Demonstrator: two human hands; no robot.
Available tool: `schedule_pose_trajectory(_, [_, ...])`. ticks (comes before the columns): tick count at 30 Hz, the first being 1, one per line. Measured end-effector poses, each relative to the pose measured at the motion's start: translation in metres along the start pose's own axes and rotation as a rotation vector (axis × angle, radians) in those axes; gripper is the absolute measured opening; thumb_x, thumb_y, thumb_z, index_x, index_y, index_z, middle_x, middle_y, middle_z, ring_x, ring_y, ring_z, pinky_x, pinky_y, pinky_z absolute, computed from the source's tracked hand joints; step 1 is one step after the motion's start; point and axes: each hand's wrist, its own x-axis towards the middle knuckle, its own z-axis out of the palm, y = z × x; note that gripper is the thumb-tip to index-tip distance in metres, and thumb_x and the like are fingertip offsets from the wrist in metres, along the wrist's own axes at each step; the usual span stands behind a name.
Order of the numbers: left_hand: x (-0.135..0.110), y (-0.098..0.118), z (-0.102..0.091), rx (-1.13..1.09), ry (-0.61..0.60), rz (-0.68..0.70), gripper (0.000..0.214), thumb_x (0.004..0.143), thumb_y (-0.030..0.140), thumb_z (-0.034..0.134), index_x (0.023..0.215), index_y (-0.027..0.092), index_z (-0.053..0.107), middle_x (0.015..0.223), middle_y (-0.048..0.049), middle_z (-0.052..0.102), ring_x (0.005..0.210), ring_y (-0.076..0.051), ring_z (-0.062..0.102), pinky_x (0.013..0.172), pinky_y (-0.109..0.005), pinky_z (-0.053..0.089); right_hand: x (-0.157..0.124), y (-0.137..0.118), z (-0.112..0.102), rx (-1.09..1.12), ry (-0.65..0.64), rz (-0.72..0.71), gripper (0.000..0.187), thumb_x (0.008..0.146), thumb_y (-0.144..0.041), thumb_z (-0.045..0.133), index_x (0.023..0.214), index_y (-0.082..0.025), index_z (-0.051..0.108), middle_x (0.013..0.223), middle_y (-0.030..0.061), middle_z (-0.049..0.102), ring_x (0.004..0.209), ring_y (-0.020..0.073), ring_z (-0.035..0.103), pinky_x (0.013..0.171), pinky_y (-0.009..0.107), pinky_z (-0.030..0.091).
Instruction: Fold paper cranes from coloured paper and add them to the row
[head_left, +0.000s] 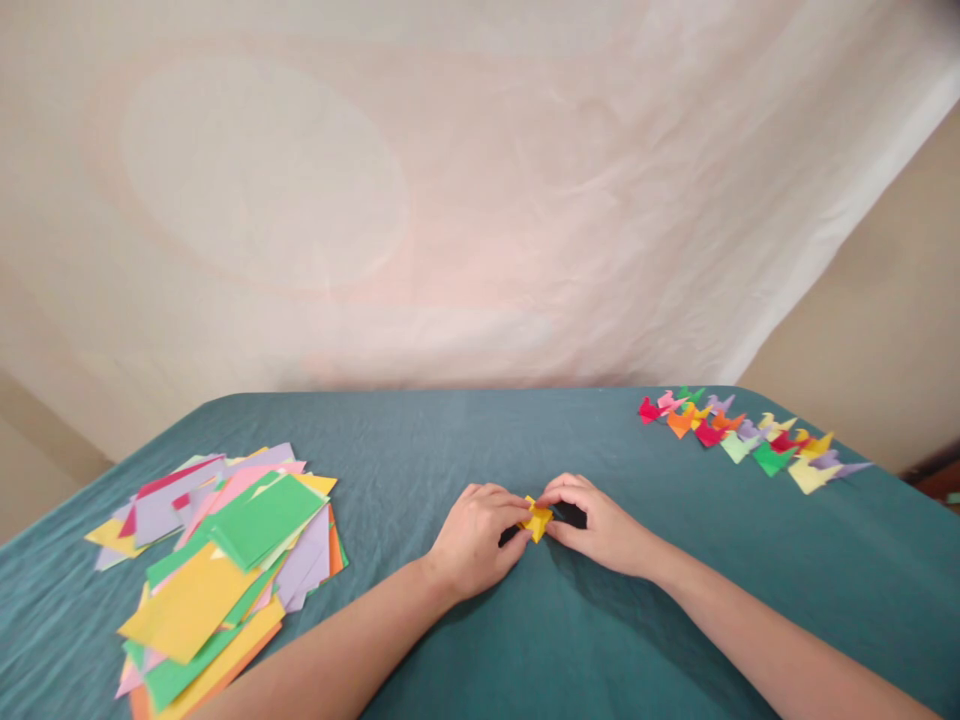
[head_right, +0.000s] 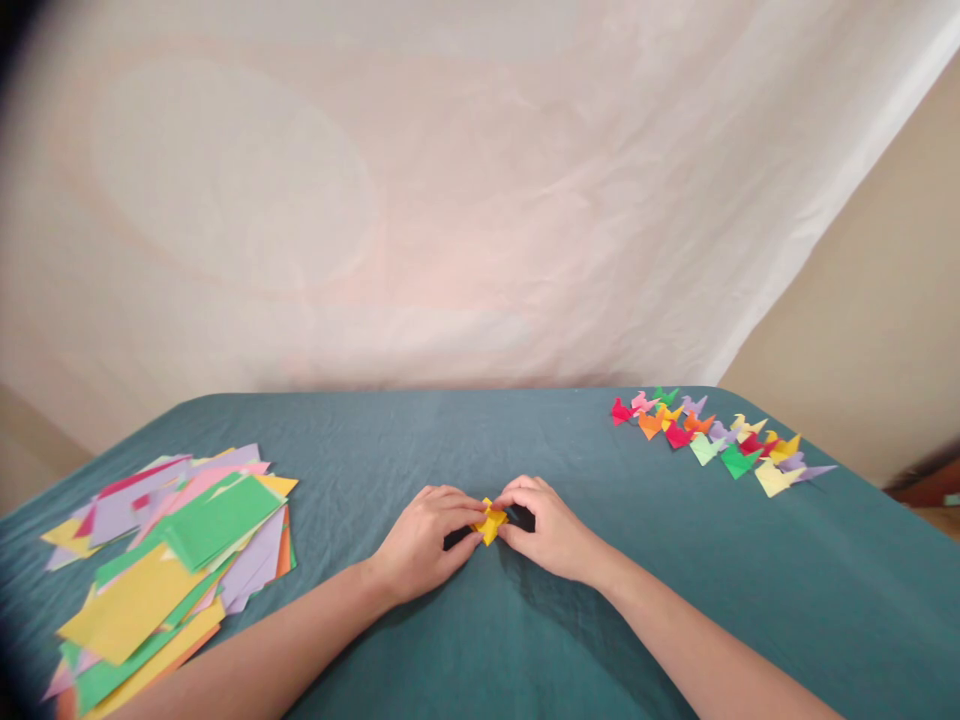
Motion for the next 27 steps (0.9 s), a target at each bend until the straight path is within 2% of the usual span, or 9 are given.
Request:
schedule_pose_trajectory(6, [0.0, 0.0003, 0.0007, 0.005, 0.009, 0.003, 0.02, 0.081, 0.018, 0.053, 0.096, 0.023, 0.064, 0.102, 0.0001, 0.066, 0.095, -0.019, 0.056, 0.086, -0.033, 0.039, -0.0013, 0.0011, 0.0033, -0.02, 0.105, 0.031, 0.016, 0.073, -0.013, 0.057, 0.087, -0.021, 0.054, 0.091, 0.0029, 0.057, 0.088, 0.0183, 0.052, 0.081, 0.034, 0.041])
schedule_pose_trajectory(15, [-0.0004, -0.0011, 0.0025, -0.004, 0.007, 0.003, 0.021, 0.081, 0.018, 0.052, 0.097, 0.024, 0.064, 0.103, 0.0006, 0.065, 0.096, -0.019, 0.054, 0.086, -0.034, 0.038, -0.0011, 0.0023, 0.0043, -0.05, 0.107, 0.003, 0.011, 0.073, -0.015, 0.058, 0.081, -0.021, 0.053, 0.094, 0.0034, 0.057, 0.09, 0.0186, 0.052, 0.081, 0.035, 0.04])
schedule_pose_trajectory(27, [-0.0006, -0.0014, 0.0029, -0.011, 0.011, 0.004, 0.021, 0.081, 0.017, 0.052, 0.098, 0.023, 0.064, 0.103, -0.0013, 0.065, 0.096, -0.02, 0.055, 0.086, -0.034, 0.039, -0.0011, 0.0024, 0.0054, -0.046, 0.107, -0.005, 0.014, 0.071, -0.012, 0.057, 0.081, -0.021, 0.053, 0.094, 0.0034, 0.057, 0.09, 0.0191, 0.051, 0.081, 0.036, 0.039])
